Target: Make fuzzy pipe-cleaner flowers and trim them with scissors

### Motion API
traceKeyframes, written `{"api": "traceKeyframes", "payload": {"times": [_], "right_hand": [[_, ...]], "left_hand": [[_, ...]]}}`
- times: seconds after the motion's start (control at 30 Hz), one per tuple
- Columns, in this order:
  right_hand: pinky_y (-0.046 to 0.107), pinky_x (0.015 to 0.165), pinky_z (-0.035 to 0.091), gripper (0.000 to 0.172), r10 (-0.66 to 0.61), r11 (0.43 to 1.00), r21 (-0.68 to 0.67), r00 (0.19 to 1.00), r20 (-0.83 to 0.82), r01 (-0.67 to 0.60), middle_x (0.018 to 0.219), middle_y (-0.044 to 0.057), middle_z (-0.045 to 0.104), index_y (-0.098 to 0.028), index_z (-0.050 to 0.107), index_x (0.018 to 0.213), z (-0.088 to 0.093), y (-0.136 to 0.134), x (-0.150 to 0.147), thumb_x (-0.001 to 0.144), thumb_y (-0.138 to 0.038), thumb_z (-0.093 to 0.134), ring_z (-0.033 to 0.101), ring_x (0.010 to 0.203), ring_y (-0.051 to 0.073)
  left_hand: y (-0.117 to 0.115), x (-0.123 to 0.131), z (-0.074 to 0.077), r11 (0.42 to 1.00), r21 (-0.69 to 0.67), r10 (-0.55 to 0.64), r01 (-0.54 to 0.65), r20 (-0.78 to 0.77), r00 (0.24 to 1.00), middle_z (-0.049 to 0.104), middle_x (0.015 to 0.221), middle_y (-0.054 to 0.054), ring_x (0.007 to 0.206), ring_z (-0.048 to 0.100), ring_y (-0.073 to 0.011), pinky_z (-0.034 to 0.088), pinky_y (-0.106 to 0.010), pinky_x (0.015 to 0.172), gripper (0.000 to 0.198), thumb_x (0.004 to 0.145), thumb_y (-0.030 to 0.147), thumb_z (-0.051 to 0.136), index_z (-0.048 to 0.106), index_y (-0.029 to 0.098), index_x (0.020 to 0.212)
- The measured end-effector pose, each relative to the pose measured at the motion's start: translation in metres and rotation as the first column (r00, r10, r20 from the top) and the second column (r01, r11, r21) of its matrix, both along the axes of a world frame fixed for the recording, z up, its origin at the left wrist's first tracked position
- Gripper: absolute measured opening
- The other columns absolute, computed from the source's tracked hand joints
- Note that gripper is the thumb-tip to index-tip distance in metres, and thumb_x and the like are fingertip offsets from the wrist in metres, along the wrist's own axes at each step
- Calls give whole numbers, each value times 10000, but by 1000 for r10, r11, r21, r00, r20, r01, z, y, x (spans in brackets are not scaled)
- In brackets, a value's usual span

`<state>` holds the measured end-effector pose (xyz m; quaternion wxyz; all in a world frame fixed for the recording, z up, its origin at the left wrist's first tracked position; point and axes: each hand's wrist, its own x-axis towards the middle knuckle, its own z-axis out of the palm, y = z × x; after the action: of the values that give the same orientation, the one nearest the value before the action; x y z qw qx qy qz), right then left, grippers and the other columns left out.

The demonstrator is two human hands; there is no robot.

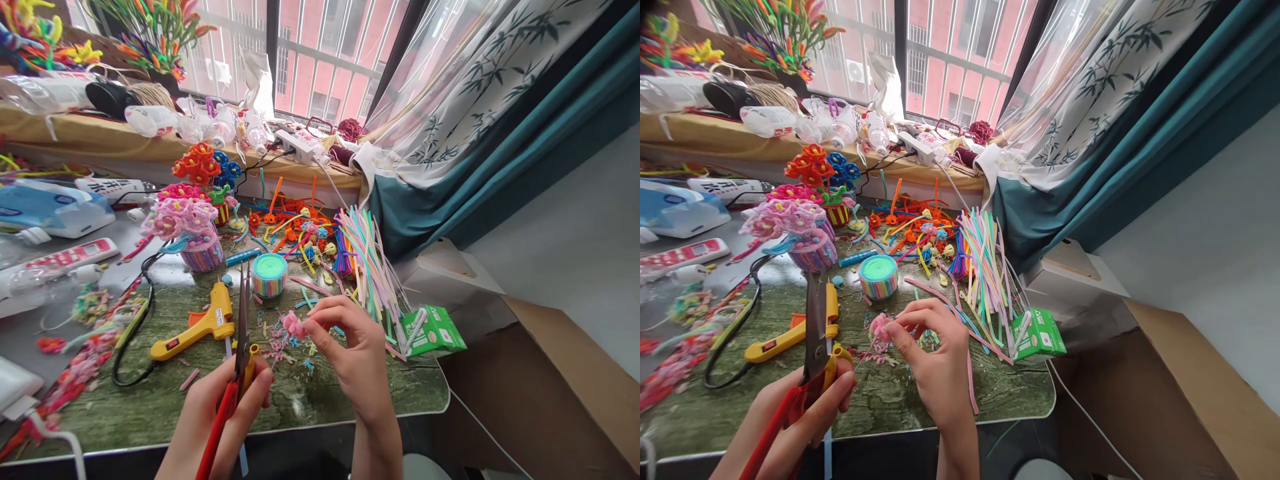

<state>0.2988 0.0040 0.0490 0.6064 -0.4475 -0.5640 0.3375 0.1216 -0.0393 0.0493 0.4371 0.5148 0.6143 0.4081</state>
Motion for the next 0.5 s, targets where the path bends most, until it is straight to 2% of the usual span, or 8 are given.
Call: {"api": "traceKeyframes", "payload": {"times": [0.13,0.23,0.3,0.4,0.5], "right_hand": [[256,705,525,150,-60,995,-77,998,-37,57,838,-18,749,-248,775,844,-10,-5,12,976,-321,778,676,771,150],[261,647,495,247,-234,956,-176,972,26,235,724,-24,701,-233,749,804,-26,-10,27,994,-391,739,635,682,154],[266,626,487,272,-322,923,-188,942,99,335,681,-23,686,-225,738,754,-33,-12,33,964,-397,761,621,647,157],[261,651,528,202,-268,950,-123,951,156,288,767,-13,744,-234,769,803,-29,-17,32,974,-340,750,674,695,162],[237,732,570,98,-203,979,46,957,206,197,930,-17,795,-273,801,928,-11,-23,22,994,-237,739,739,850,156]], "left_hand": [[5,-12,-14,984,-86,-139,157,179,974,491,617,63,557,418,-128,384,-231,515,498,897,681,712,641,236,685],[7,-15,-21,964,-135,-179,228,304,936,498,633,65,550,421,-112,389,-227,524,555,890,729,717,627,219,690],[7,-15,-24,959,-128,-196,253,346,918,523,650,60,550,432,-106,385,-221,524,544,905,720,713,639,215,716],[8,-16,-25,966,-62,-221,250,303,927,534,649,61,551,429,-105,380,-210,514,487,928,687,705,679,228,767],[6,-14,-20,982,12,-186,186,175,967,546,624,57,560,441,-119,408,-209,513,467,896,681,727,707,248,723]]}}
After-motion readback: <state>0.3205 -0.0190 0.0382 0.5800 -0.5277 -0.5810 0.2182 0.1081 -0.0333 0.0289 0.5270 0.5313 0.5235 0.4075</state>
